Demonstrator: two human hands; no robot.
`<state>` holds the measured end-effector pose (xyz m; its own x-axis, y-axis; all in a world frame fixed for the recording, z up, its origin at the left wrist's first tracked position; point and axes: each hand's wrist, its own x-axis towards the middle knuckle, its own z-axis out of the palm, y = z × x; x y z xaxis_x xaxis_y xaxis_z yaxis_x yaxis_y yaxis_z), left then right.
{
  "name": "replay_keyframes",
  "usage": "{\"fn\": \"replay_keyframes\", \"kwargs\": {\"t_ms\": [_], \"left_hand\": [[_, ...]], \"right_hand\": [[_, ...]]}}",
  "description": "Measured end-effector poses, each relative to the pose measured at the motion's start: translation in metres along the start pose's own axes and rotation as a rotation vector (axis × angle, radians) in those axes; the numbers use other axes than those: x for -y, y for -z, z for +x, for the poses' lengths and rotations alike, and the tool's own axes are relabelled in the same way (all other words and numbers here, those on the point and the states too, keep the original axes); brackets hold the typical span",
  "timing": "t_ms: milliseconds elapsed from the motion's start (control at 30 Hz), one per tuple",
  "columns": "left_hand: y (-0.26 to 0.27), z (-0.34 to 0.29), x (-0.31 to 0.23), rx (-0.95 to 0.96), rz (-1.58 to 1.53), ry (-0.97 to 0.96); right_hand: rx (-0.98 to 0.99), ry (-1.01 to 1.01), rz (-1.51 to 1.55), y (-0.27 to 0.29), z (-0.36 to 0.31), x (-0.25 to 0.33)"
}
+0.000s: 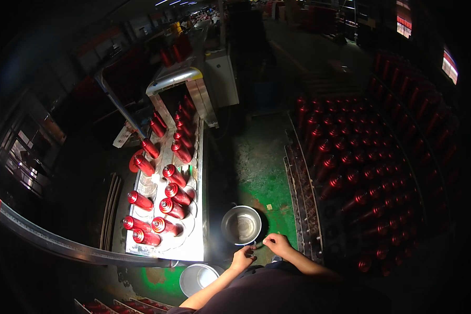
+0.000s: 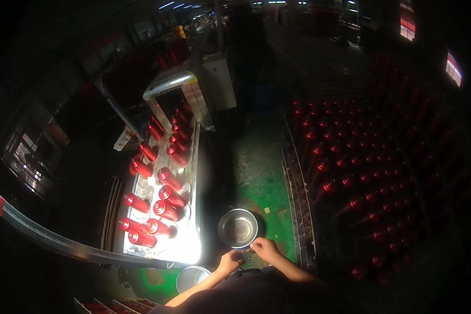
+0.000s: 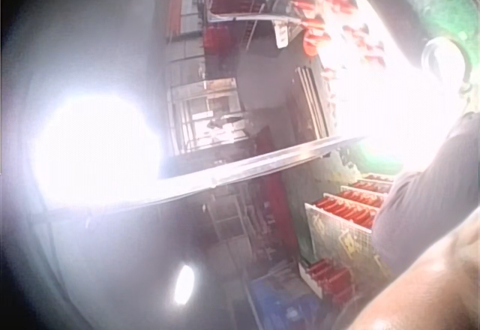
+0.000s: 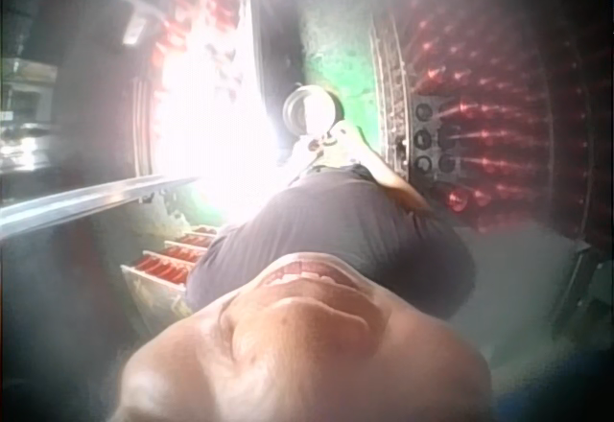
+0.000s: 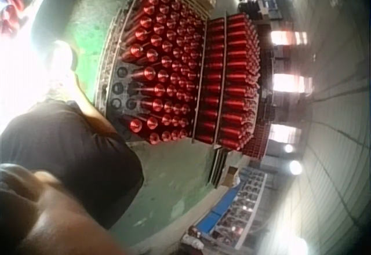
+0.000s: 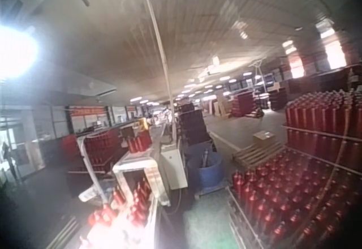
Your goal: The person repeatedly picks up red cylindrical cans from a rack and places them onto a metal tray. The cans are handled one at a time and arranged in rows on the tray throughout the clip.
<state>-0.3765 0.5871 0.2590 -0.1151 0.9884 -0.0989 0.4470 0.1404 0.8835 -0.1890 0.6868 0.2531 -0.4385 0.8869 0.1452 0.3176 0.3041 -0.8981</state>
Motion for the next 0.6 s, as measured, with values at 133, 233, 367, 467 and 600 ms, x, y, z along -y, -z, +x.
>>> {"fn": "replay_keyframes", "kwargs": {"t_ms": [133,233,367,467,600], "left_hand": [[-0.008,0.001,0.02,0.009,-0.029,0.024],[-0.013,0.008,0.027,0.027,0.006,0.028],[-0.021,0.013,0.028,0.054,0.05,-0.034],[-0.025,0.017,0.037,0.043,0.124,-0.049],[-0.036,0.044,0.0,0.019,0.167,-0.065]], "right_hand": [[0.018,-0.007,-0.007,-0.003,0.001,0.007],[0.029,-0.022,-0.018,0.0,0.0,0.009],[0.066,-0.02,-0.012,0.001,0.001,0.003],[0.08,-0.03,0.014,0.001,0.002,-0.005],[0.091,-0.048,0.101,0.035,0.017,-0.024]]}}
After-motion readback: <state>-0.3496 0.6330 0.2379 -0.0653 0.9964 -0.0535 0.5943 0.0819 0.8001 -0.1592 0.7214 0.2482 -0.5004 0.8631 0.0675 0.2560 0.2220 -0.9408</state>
